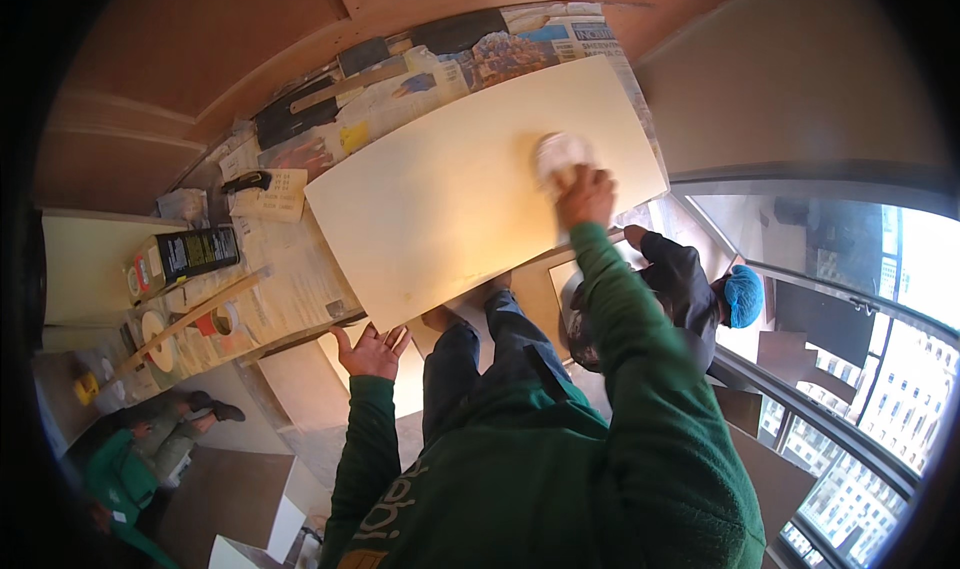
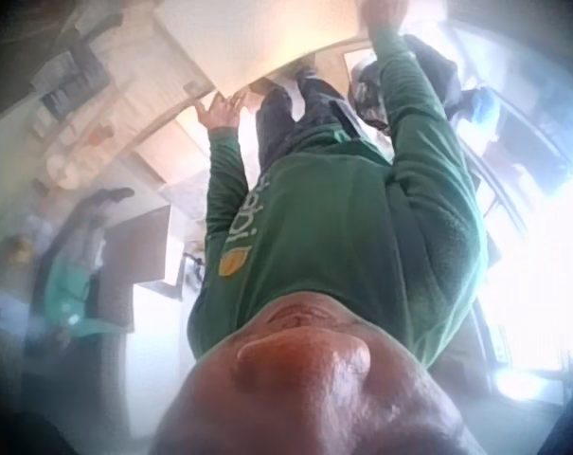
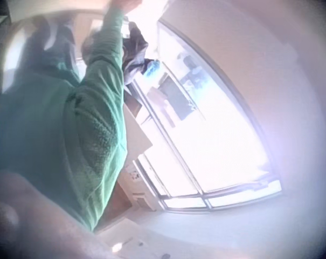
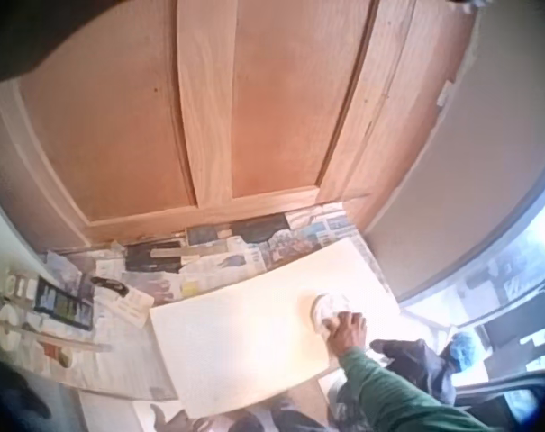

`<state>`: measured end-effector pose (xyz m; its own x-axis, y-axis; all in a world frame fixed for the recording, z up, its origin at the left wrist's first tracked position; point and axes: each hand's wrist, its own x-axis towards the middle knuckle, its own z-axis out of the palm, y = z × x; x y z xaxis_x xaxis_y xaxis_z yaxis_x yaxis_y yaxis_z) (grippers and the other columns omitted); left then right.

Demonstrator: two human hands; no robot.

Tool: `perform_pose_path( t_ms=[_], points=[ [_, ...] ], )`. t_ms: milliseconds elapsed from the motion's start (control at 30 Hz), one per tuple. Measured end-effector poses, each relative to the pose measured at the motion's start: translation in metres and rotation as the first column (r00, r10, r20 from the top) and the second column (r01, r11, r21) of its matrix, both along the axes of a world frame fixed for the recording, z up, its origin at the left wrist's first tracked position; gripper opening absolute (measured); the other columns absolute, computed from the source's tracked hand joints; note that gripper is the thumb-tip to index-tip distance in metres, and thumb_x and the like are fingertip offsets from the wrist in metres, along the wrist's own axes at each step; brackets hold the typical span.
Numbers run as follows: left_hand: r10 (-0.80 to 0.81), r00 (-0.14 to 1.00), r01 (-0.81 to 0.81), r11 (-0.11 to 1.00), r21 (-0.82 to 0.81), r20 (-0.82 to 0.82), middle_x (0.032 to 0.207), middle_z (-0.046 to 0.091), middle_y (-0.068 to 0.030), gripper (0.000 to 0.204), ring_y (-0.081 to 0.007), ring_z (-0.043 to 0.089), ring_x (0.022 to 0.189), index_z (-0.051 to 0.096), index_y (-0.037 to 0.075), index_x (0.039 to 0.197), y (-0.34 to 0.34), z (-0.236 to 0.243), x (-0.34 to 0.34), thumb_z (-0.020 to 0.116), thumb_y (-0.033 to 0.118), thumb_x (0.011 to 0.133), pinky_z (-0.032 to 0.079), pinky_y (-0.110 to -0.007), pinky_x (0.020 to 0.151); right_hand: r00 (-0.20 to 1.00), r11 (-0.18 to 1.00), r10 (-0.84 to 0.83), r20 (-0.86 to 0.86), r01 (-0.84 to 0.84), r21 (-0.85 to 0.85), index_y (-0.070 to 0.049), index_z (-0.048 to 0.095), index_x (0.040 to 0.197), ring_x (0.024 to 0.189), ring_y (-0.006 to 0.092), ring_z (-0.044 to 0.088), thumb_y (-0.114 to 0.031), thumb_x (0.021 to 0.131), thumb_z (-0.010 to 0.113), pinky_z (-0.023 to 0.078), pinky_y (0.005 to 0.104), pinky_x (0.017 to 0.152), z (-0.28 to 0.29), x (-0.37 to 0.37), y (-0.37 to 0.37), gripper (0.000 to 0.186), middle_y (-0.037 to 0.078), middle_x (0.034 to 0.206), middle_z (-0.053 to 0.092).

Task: The person handles large white and brown cabinet panels, wiping them with a cloth and positioning them against a wall. They also move between the interior room and a balcony to retrieve and stack additional panels.

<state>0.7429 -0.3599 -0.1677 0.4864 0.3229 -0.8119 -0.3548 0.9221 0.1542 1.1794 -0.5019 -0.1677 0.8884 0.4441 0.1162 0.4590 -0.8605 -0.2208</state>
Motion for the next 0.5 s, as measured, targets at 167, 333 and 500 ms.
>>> perform_pose_path(
  t_ms=[167, 333, 500],
  points=[
    [-0.311, 0.843, 0.434, 0.876, 0.212, -0.44, 0.139, 0.051, -0.0141, 0.076, -0.0337, 0.056, 0.123, 0.043, 0.006, 0.14, -0.011, 0.005, 0.024, 0.067, 0.057, 0.09, 0.048, -0.051, 0.103, 0.988, 0.996, -0.081, 0.135, 0.086, -0.038, -0.008, 0.058, 0.109, 0.095, 0.0424, 0.056, -0.047, 0.09, 0.065, 0.048, 0.0553, 0.079, -0.007, 0.032, -0.019, 0.044, 0.023, 0.102, 0.059],
    [-0.27, 0.708, 0.459, 0.878, 0.135, -0.652, 0.117, 0.062, -0.0131, 0.058, -0.0282, 0.063, 0.103, 0.052, 0.005, 0.127, -0.004, -0.017, 0.033, 0.07, 0.048, 0.092, 0.057, -0.044, 0.09, 0.842, 0.843, 0.525, -0.122, -0.494, 0.215, -0.008, 0.062, 0.109, 0.102, 0.0359, 0.056, -0.053, 0.079, 0.071, 0.047, 0.0503, 0.084, -0.006, -0.179, 0.009, 0.055, 0.016, 0.108, 0.057],
    [-0.267, 0.654, 0.464, 0.88, 0.097, -0.708, 0.113, 0.061, -0.0148, 0.062, -0.0253, 0.061, 0.097, 0.055, 0.0, 0.126, -0.006, -0.018, 0.031, 0.067, 0.051, 0.094, 0.058, -0.044, 0.09, 0.926, 0.923, 0.376, 0.004, -0.376, 0.079, -0.009, 0.063, 0.106, 0.094, 0.0351, 0.056, -0.047, 0.082, 0.072, 0.047, 0.0475, 0.08, 0.008, -0.058, -0.028, 0.046, 0.016, 0.101, 0.057]
  ],
)
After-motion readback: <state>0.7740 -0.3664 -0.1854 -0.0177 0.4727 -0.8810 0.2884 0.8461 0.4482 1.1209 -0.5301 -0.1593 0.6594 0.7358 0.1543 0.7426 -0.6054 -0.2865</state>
